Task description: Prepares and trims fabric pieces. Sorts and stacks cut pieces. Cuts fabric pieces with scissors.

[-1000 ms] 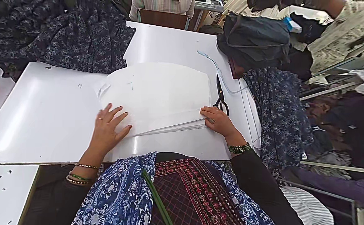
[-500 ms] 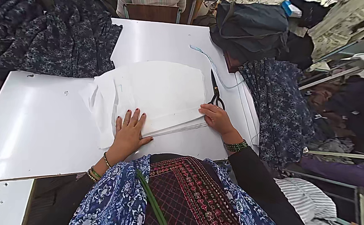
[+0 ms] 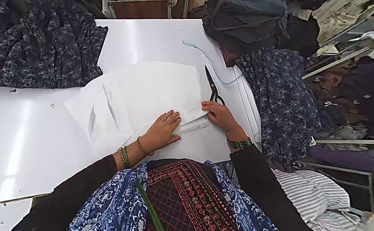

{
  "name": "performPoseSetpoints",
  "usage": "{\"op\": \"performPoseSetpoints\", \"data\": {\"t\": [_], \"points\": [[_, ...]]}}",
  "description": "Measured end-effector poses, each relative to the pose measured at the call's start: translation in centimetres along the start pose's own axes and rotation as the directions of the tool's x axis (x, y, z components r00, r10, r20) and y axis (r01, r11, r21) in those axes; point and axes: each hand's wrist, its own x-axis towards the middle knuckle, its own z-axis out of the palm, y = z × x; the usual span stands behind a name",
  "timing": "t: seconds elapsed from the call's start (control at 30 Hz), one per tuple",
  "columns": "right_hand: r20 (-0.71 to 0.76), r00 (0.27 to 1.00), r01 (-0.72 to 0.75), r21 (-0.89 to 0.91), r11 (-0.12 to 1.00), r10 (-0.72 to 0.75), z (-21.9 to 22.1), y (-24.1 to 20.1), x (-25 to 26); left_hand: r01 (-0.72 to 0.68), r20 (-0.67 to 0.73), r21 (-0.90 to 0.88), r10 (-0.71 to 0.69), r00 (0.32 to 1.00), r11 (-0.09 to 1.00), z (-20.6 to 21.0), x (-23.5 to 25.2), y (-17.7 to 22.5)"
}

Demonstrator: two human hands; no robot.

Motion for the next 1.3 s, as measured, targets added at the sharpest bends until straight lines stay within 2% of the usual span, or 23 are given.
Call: {"op": "performPoseSetpoints", "data": {"t": [0.1, 0.2, 0.3, 0.43, 0.5, 0.57, 0.6, 0.73, 0.87, 0.97, 1.13, 1.3], "points": [[-0.093, 0.995, -0.018, 0.053, 0.998, 0.023, -0.3, 0.2, -0.4, -0.039, -0.007, 0.034, 0.039, 0.999, 0.999, 0.3, 0.8, 0.1], [-0.018, 1.0, -0.02, 0.135, 0.991, 0.023, -0.7, 0.3, -0.5, -0.064, 0.052, 0.04, 0.062, 0.997, 0.997, -0.1, 1.6, 0.1], [0.028, 1.0, -0.001, 0.139, 0.99, -0.003, -0.3, 0.1, -0.4, -0.137, 0.036, 0.046, 0.135, 0.99, 0.99, -0.2, 2.5, -0.1], [-0.04, 0.999, -0.01, 0.135, 0.991, 0.015, 0.0, -0.3, 0.0, -0.201, 0.103, 0.034, 0.197, 0.975, 0.979, -0.8, 4.4, 0.6], [-0.087, 0.996, -0.006, 0.139, 0.99, 0.019, -0.2, -0.3, 0.1, -0.199, 0.033, -0.012, 0.199, 0.979, 0.98, -0.8, 5.3, 1.1], [-0.115, 0.993, -0.008, 0.143, 0.99, 0.024, -0.3, -0.2, 0.0, -0.219, -0.17, -0.037, 0.21, 0.963, 0.975, 0.0, 5.9, 1.1], [-0.12, 0.992, -0.01, 0.143, 0.99, 0.027, -0.3, -0.1, -0.2, -0.222, -0.229, -0.024, 0.211, 0.95, 0.975, 0.5, 6.0, 1.0], [-0.099, 0.994, -0.04, 0.116, 0.992, 0.051, -0.4, 0.1, -0.6, -0.23, -0.268, 0.049, 0.235, 0.934, 0.972, 2.0, 5.6, 0.7], [-0.103, 0.992, -0.055, 0.166, 0.985, 0.073, -0.7, 0.2, -0.2, -0.197, -0.131, 0.07, 0.205, 0.97, 0.978, 1.5, 5.5, 0.7], [-0.122, 0.99, -0.038, 0.21, 0.977, 0.065, -0.7, 0.4, -0.1, -0.201, -0.098, 0.097, 0.211, 0.973, 0.975, 1.1, 6.0, 0.4], [-0.032, 0.999, -0.017, 0.203, 0.979, 0.024, -0.5, 0.5, -0.1, -0.184, -0.238, 0.089, 0.2, 0.95, 0.979, 1.2, 7.1, 0.9], [0.088, 0.996, -0.036, 0.127, 0.991, 0.025, -0.6, -0.3, -0.1, -0.136, -0.246, 0.106, 0.159, 0.956, 0.985, 1.6, 7.1, 1.2]]}}
